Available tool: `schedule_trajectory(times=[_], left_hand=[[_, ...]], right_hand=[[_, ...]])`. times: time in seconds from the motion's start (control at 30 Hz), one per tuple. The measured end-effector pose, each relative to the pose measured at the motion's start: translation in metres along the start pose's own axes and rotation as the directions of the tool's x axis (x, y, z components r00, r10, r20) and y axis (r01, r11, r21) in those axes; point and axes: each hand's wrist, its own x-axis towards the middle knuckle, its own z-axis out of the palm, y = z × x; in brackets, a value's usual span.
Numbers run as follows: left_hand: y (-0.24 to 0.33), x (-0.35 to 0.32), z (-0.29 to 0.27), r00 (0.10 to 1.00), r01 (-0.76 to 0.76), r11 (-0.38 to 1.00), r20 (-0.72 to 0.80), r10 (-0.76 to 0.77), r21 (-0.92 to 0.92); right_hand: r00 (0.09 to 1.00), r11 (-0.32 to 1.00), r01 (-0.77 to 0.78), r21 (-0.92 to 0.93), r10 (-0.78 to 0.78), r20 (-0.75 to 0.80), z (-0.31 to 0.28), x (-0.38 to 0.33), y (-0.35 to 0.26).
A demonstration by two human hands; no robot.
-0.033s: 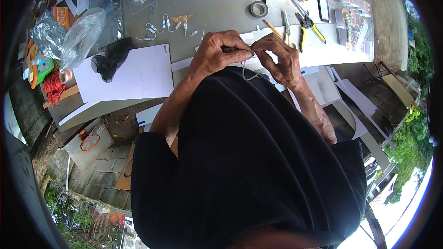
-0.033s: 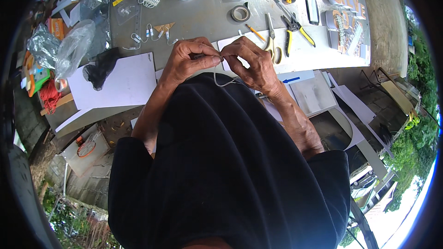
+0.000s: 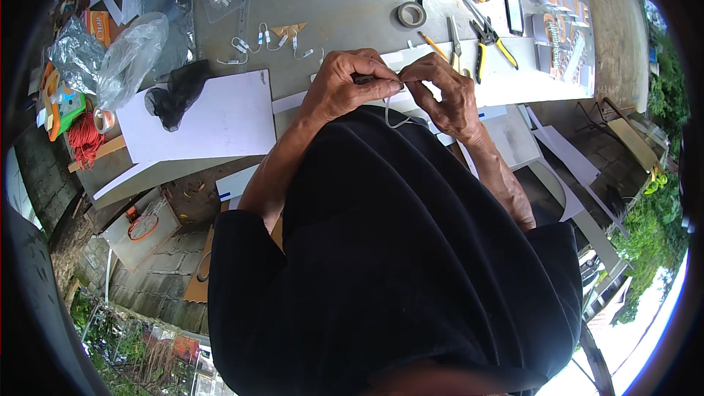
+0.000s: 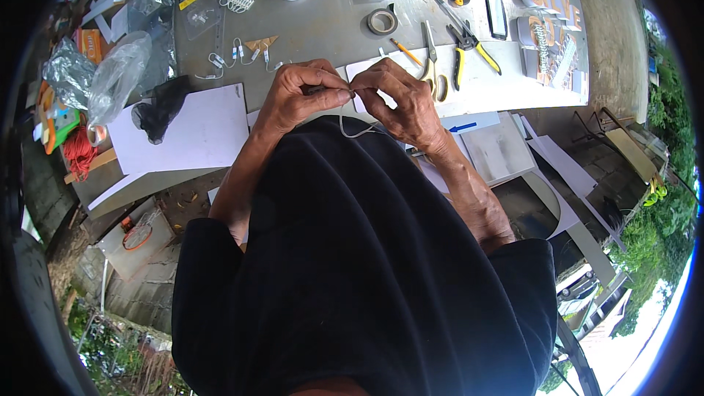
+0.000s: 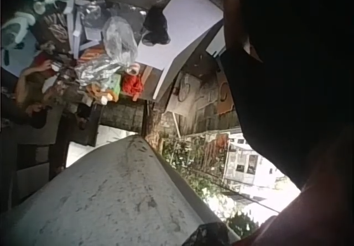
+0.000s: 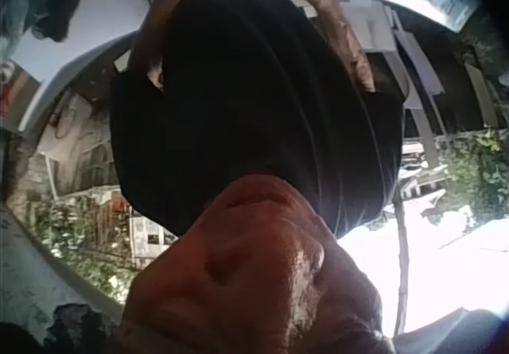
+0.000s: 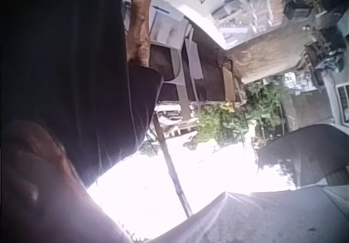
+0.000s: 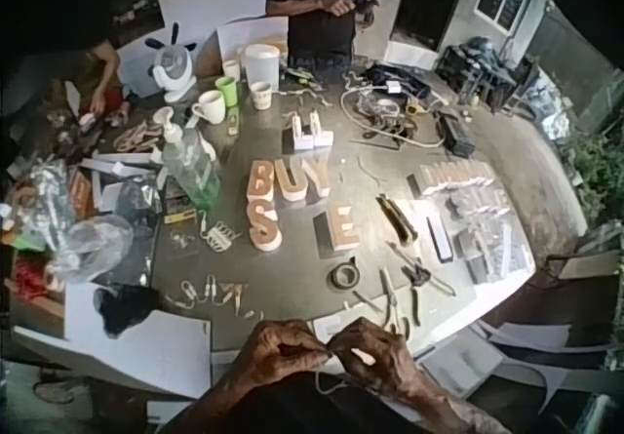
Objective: Connecting LED strips and electrical wiring inside 3D sign letters.
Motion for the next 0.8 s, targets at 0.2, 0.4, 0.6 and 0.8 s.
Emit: schedule_trajectory(times=[0.2, 0.4, 0.6, 0.8], left_hand=[[-0.0002, 0.0000, 0.0008, 1.000, 0.005, 0.999, -0.002, -0.005, -0.044], [0.0001, -0.0006, 0.0015, 0.999, 0.033, 0.999, -0.024, -0.033, -0.002], [-0.0013, -0.0005, 0.0020, 0.997, 0.057, 0.995, -0.055, -0.062, -0.080], [-0.0005, -0.0005, 0.0018, 0.994, 0.094, 0.994, -0.045, -0.097, -0.051]], right_hand=[[0.998, 0.995, -0.061, 0.078, 0.060, 0.015, 0.0004, -0.0013, 0.0010], [0.996, 0.995, -0.087, 0.054, 0.087, -0.003, 0.0047, -0.0036, -0.0027], [0.973, 0.937, 0.200, -0.287, -0.224, -0.053, 0.0002, -0.0003, -0.0005], [0.949, 0.886, 0.291, -0.362, -0.314, -0.006, 0.0006, 0.0003, 0.0008]])
